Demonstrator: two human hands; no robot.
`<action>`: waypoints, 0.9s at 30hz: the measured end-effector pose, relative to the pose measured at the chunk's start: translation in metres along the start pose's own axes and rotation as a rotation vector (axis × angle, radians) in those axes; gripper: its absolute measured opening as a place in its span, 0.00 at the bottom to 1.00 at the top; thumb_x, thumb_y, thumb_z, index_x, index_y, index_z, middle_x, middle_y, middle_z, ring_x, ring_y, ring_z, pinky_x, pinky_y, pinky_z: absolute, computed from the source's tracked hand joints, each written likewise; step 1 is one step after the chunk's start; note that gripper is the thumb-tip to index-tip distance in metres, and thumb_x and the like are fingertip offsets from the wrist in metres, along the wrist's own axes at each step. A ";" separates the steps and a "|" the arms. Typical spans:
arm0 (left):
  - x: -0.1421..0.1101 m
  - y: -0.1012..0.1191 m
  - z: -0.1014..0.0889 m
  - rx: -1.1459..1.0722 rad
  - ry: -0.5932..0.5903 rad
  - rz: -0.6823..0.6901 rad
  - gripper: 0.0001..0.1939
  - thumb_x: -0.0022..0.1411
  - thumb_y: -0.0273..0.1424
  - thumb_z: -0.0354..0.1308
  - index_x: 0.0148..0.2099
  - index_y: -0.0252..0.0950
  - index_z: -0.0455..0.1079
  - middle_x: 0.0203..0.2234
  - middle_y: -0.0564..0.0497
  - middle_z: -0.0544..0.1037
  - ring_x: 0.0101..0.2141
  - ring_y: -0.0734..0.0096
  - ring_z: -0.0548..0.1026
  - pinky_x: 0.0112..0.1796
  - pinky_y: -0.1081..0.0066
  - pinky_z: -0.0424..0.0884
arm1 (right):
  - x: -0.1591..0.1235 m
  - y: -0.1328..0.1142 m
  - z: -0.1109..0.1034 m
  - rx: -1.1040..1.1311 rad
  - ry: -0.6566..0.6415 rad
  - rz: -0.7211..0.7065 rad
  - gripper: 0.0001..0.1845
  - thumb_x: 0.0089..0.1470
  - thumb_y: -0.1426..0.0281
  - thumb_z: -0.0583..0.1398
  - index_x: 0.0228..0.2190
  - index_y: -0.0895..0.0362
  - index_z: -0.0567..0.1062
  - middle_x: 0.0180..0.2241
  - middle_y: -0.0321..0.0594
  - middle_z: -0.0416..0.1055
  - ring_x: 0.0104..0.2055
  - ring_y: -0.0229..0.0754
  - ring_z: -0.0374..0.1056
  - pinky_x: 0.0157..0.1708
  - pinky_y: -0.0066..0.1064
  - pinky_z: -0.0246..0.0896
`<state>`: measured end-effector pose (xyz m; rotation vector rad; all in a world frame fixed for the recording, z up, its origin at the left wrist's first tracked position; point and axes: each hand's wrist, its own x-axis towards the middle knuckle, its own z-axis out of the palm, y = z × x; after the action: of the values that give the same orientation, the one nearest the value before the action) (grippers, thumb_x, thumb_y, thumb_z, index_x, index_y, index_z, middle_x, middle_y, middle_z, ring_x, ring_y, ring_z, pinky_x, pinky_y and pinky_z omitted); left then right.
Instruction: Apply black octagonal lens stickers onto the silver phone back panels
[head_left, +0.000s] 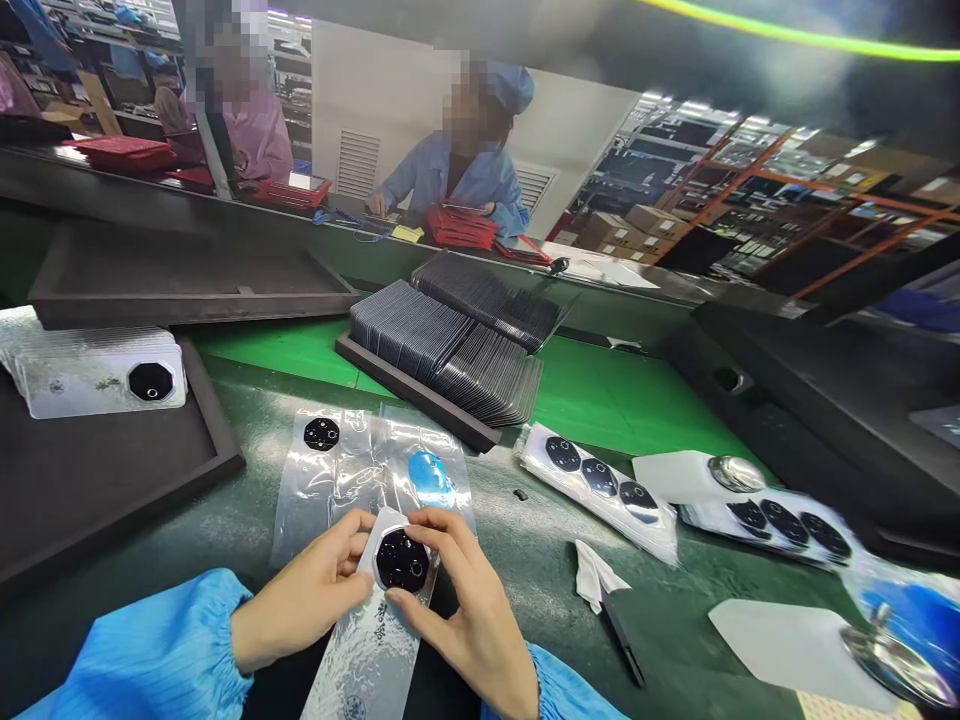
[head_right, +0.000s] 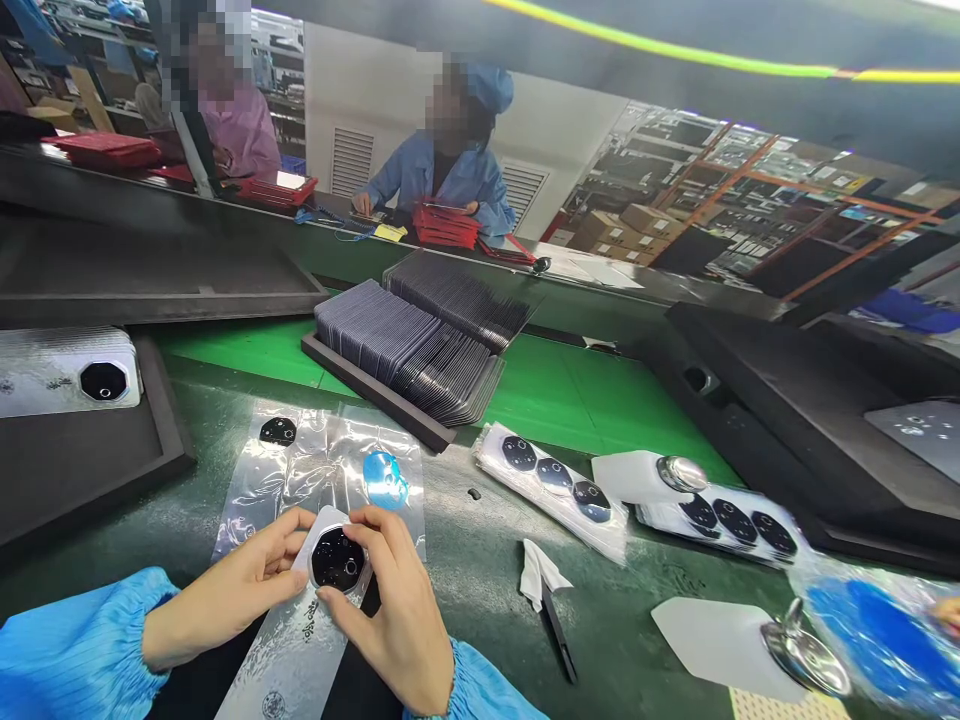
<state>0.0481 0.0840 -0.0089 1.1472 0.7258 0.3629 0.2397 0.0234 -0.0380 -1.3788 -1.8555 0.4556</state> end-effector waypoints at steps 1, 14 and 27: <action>0.000 0.000 0.000 0.006 -0.002 0.000 0.17 0.62 0.22 0.51 0.53 0.38 0.62 0.42 0.50 0.76 0.43 0.66 0.72 0.44 0.67 0.64 | 0.000 0.000 0.000 -0.001 -0.001 0.003 0.23 0.54 0.68 0.66 0.50 0.53 0.67 0.50 0.48 0.67 0.52 0.51 0.69 0.47 0.40 0.71; -0.005 -0.008 0.002 0.414 0.116 -0.025 0.08 0.70 0.36 0.45 0.47 0.39 0.60 0.37 0.52 0.70 0.41 0.64 0.69 0.42 0.66 0.64 | -0.001 -0.002 0.002 -0.015 0.014 -0.015 0.19 0.56 0.64 0.65 0.47 0.54 0.69 0.49 0.49 0.66 0.51 0.50 0.69 0.45 0.39 0.72; -0.001 -0.024 0.007 0.481 0.257 0.022 0.09 0.72 0.40 0.42 0.44 0.41 0.56 0.33 0.54 0.67 0.42 0.63 0.68 0.39 0.68 0.62 | 0.000 -0.011 0.011 -0.058 0.059 -0.087 0.19 0.57 0.68 0.65 0.48 0.57 0.67 0.50 0.52 0.66 0.52 0.51 0.66 0.44 0.40 0.71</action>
<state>0.0492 0.0693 -0.0289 1.5799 1.0630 0.3686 0.2246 0.0216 -0.0379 -1.3297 -1.8852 0.3161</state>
